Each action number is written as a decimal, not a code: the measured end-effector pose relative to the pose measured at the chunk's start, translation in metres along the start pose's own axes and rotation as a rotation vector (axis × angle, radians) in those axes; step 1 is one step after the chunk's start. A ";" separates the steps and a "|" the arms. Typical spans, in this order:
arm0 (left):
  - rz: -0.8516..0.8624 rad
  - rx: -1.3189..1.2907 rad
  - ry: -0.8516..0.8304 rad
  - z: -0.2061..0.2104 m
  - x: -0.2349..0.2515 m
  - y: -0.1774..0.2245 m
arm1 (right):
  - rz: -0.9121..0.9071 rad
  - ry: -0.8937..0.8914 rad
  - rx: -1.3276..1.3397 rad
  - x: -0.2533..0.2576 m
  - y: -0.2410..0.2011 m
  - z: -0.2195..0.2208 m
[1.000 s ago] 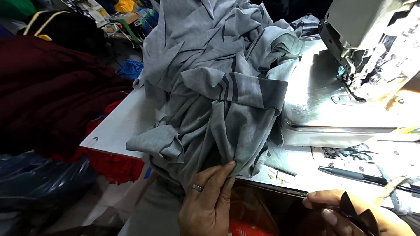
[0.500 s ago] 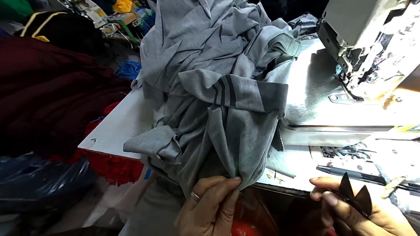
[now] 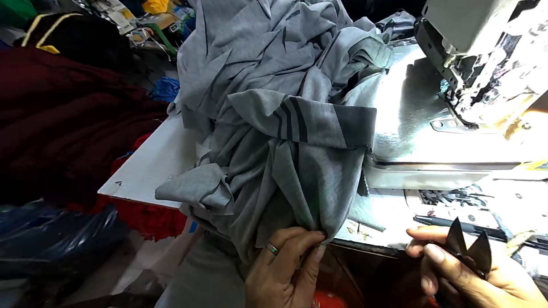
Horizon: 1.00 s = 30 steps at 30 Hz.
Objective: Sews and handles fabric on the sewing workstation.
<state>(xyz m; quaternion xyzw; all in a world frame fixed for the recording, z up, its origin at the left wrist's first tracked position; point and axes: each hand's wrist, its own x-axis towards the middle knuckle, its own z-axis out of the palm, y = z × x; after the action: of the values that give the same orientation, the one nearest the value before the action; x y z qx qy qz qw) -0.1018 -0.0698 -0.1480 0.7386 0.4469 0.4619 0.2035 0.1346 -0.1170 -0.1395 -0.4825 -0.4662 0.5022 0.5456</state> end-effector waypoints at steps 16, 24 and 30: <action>0.099 -0.106 -0.028 -0.017 0.000 0.003 | -0.006 0.007 0.005 0.000 0.001 0.000; -0.011 0.030 -0.125 -0.008 0.000 0.003 | -0.003 -0.001 -0.015 0.000 0.000 0.001; 0.000 -0.099 -0.105 -0.014 0.005 0.005 | 0.004 0.011 -0.022 0.000 0.000 0.001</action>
<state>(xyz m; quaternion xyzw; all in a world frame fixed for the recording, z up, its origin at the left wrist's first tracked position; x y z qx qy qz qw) -0.1109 -0.0696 -0.1355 0.7508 0.4123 0.4442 0.2629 0.1334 -0.1174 -0.1389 -0.4921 -0.4678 0.4956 0.5417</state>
